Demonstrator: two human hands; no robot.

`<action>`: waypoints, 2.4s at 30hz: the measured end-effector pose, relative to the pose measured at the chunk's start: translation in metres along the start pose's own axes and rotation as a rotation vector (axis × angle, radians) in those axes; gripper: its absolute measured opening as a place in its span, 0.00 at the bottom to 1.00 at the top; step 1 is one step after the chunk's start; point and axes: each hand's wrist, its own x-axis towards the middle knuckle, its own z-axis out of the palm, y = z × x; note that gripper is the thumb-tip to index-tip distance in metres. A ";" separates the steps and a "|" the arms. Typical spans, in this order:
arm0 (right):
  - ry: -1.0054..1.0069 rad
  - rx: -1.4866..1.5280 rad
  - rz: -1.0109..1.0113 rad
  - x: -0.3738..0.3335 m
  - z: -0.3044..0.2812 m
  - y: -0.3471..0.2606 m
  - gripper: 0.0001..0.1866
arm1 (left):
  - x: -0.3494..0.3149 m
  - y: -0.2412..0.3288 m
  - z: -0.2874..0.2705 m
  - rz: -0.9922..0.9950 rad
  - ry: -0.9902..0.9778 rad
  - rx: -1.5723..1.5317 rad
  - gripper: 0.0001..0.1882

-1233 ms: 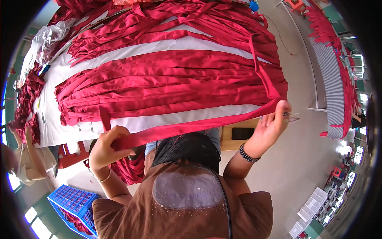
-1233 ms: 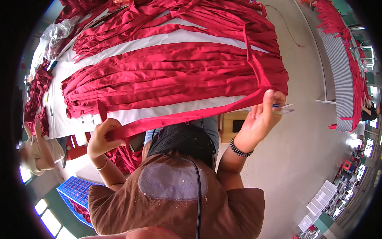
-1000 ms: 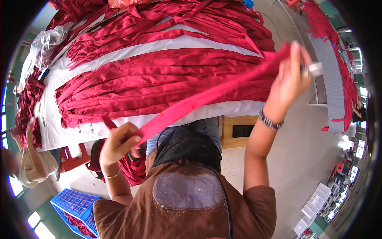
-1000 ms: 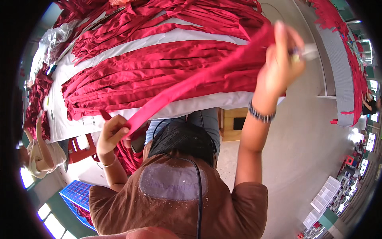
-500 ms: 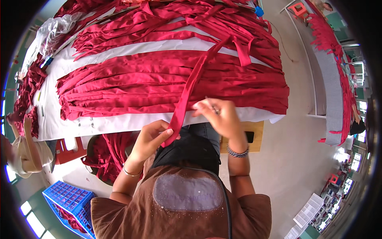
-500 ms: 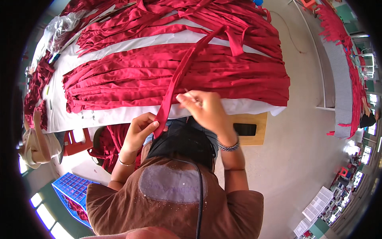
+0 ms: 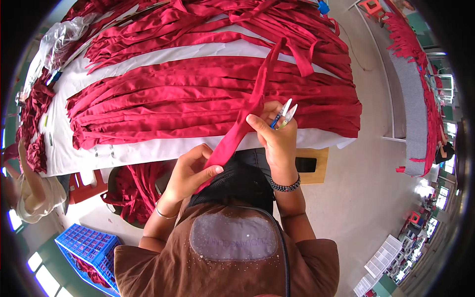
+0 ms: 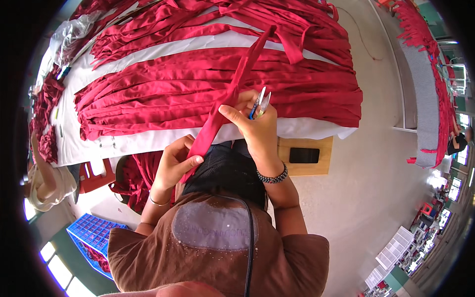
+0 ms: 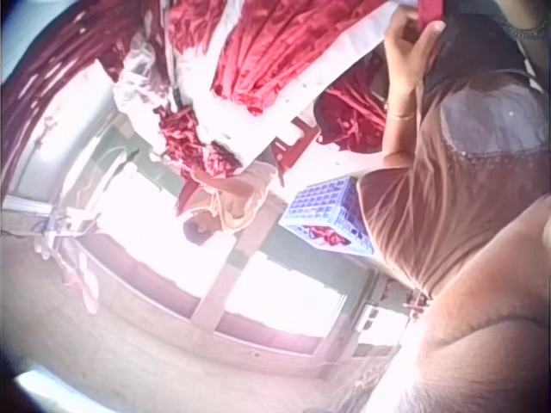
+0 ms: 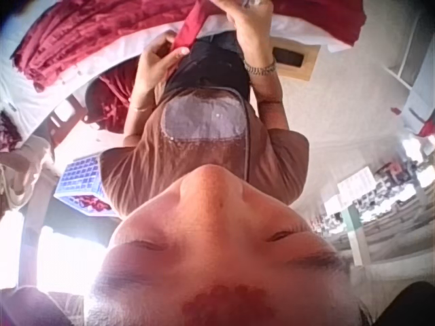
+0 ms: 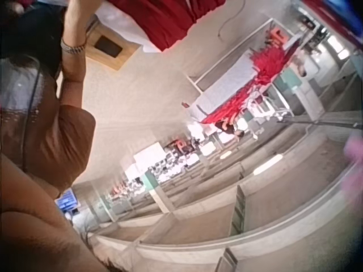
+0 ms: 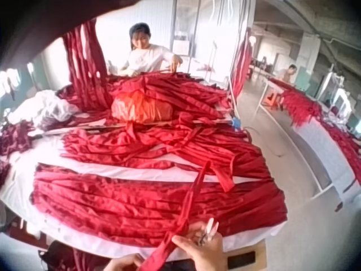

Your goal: Trimming loose threads and excess material from red fabric strips using small thread snips.

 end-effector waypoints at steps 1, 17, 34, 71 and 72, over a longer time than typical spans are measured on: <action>0.002 -0.062 -0.094 0.000 -0.001 -0.001 0.13 | 0.001 -0.002 -0.002 -0.017 0.010 0.050 0.08; 0.391 0.215 -0.274 0.002 -0.017 -0.010 0.15 | 0.014 0.016 -0.010 -0.119 0.021 -0.129 0.14; 0.225 0.267 -0.315 0.076 -0.056 0.021 0.12 | 0.006 0.007 -0.042 -0.141 -0.041 -0.275 0.14; -0.099 -0.221 -0.739 -0.022 0.024 -0.021 0.11 | 0.040 0.064 0.027 0.480 0.071 -0.355 0.26; -0.072 -0.241 -0.732 -0.022 0.024 -0.019 0.11 | 0.041 0.061 0.028 0.508 0.093 -0.315 0.26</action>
